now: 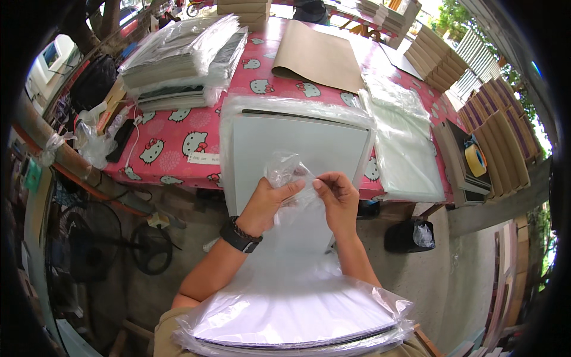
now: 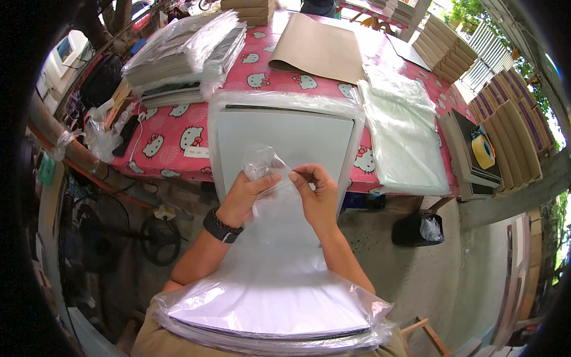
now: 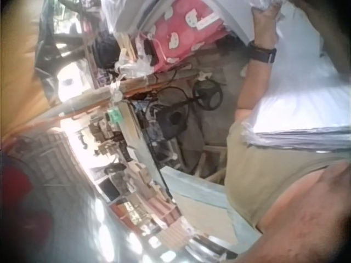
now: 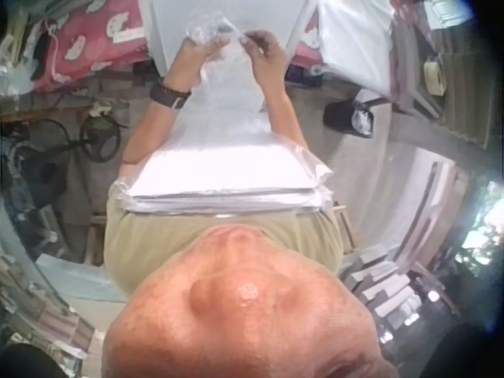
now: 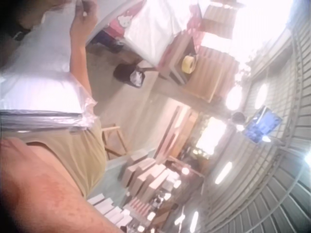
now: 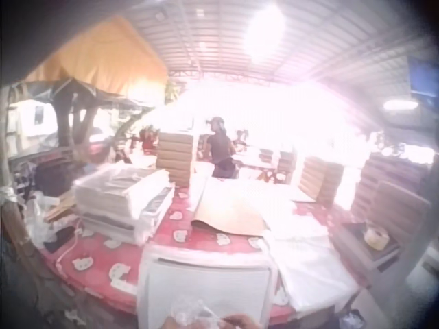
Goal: The person wraps individual white rectangular panels in clear plastic bags by hand, pulling a panel from a stack, sliding it into a bag, and then placing the wrapped unit onto a new stack.
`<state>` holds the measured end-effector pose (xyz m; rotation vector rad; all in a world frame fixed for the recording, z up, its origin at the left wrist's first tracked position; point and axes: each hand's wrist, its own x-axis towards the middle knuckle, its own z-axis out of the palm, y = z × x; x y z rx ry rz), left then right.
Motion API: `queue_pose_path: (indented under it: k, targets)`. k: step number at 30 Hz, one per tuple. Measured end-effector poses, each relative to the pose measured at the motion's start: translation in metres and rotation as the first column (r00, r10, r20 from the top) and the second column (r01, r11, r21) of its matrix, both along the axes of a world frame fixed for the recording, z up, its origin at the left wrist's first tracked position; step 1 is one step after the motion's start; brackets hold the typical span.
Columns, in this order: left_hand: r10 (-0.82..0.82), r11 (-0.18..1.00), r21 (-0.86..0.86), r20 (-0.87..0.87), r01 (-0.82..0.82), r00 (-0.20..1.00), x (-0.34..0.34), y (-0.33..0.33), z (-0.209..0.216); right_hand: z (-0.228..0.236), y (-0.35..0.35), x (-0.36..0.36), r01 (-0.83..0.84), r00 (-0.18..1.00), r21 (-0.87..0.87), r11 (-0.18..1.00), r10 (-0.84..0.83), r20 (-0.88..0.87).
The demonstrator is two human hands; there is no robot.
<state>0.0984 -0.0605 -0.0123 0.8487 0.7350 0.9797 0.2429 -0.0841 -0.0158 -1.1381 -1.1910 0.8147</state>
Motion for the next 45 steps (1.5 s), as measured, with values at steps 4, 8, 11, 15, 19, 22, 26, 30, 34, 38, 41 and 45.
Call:
queue_pose_path:
  k: [4,8,11,15,19,22,26,30,34,38,41,45]
  targets:
    - [0.053,0.999,-0.004,-0.058,-0.053,0.997,-0.002,-0.002,0.004,0.001,-0.003,0.002,-0.003,1.0,-0.059,0.998,0.004,0.015]
    - [0.122,0.992,0.004,0.021,-0.122,0.992,-0.002,0.0,-0.003,0.01,-0.008,-0.002,-0.086,0.99,-0.146,0.985,0.068,-0.127]
    - [0.088,0.992,0.096,-0.063,-0.082,0.994,-0.001,-0.002,0.0,-0.005,0.002,-0.005,-0.042,0.992,0.169,0.985,0.02,0.126]
    - [0.084,0.995,0.048,-0.021,-0.083,0.996,0.0,-0.007,0.003,0.001,-0.003,-0.002,-0.073,0.979,-0.022,0.997,0.076,0.187]
    - [0.048,0.999,0.004,0.112,-0.049,0.992,0.007,-0.009,0.0,0.012,-0.008,-0.002,-0.086,0.959,-0.082,0.993,0.104,0.264]
    - [-0.008,0.998,0.059,0.159,-0.001,0.987,0.006,-0.015,0.007,0.011,-0.006,0.002,-0.091,0.977,-0.048,0.995,0.099,0.189]
    - [0.01,0.985,0.171,-0.12,0.01,0.993,0.0,-0.018,0.029,0.005,0.004,0.005,-0.153,0.984,0.286,0.946,0.12,0.132]
    - [0.112,0.975,0.213,-0.223,-0.064,0.968,-0.002,-0.018,0.03,0.01,-0.001,0.009,-0.168,0.965,0.171,0.971,0.127,0.23]
    - [0.134,0.971,0.218,-0.147,-0.1,0.98,-0.002,-0.019,0.019,0.009,-0.005,0.003,-0.135,0.979,0.06,0.989,0.124,0.164]
    - [0.13,0.973,0.199,-0.036,-0.121,0.991,0.005,-0.022,0.014,0.007,-0.01,0.001,-0.117,0.991,0.037,0.992,0.114,0.068]
    - [0.012,0.98,0.199,0.061,-0.024,0.998,0.004,-0.021,0.006,0.011,-0.011,-0.003,-0.071,0.99,0.099,0.993,0.058,0.127]
    - [-0.244,0.964,0.171,0.28,0.202,0.928,-0.007,-0.022,0.009,0.008,-0.01,0.001,-0.068,0.996,0.027,0.997,0.066,0.053]
